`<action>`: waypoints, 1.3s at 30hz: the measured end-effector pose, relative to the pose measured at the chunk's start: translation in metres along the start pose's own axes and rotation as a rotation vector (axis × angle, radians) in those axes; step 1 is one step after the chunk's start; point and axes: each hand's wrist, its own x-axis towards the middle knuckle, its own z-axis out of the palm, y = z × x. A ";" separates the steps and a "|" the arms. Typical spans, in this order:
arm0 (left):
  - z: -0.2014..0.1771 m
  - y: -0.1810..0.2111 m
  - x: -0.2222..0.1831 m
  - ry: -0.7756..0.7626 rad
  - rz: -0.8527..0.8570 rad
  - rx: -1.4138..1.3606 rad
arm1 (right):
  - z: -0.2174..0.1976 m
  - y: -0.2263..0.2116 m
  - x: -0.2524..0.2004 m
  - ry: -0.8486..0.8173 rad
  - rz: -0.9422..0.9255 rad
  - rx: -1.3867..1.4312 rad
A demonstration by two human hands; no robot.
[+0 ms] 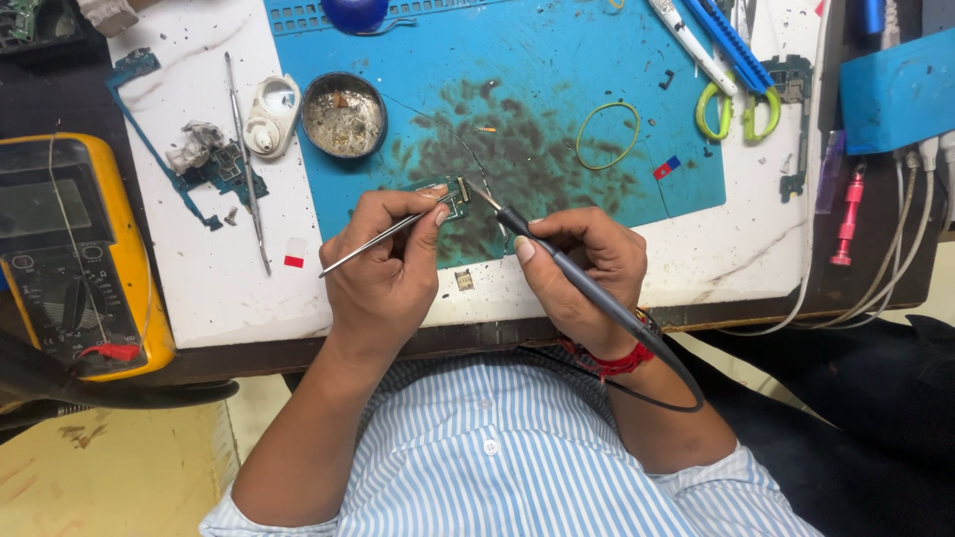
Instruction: The person uses tweezers to remove a small component from a circuit board and then places it onto a smartphone chassis. They continue to manipulate the internal components of the phone using the tweezers.
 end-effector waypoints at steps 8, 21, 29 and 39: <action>-0.001 -0.001 0.002 -0.005 -0.027 -0.017 | 0.001 0.003 0.001 0.006 -0.025 0.007; -0.006 0.002 -0.003 0.059 -0.029 -0.097 | 0.001 0.005 -0.008 0.104 -0.071 0.031; -0.023 -0.002 -0.027 0.158 0.201 -0.298 | -0.003 -0.023 -0.014 0.111 -0.116 -0.387; -0.091 -0.003 -0.108 0.194 0.214 -0.130 | 0.048 -0.092 0.020 -0.164 -0.106 -0.193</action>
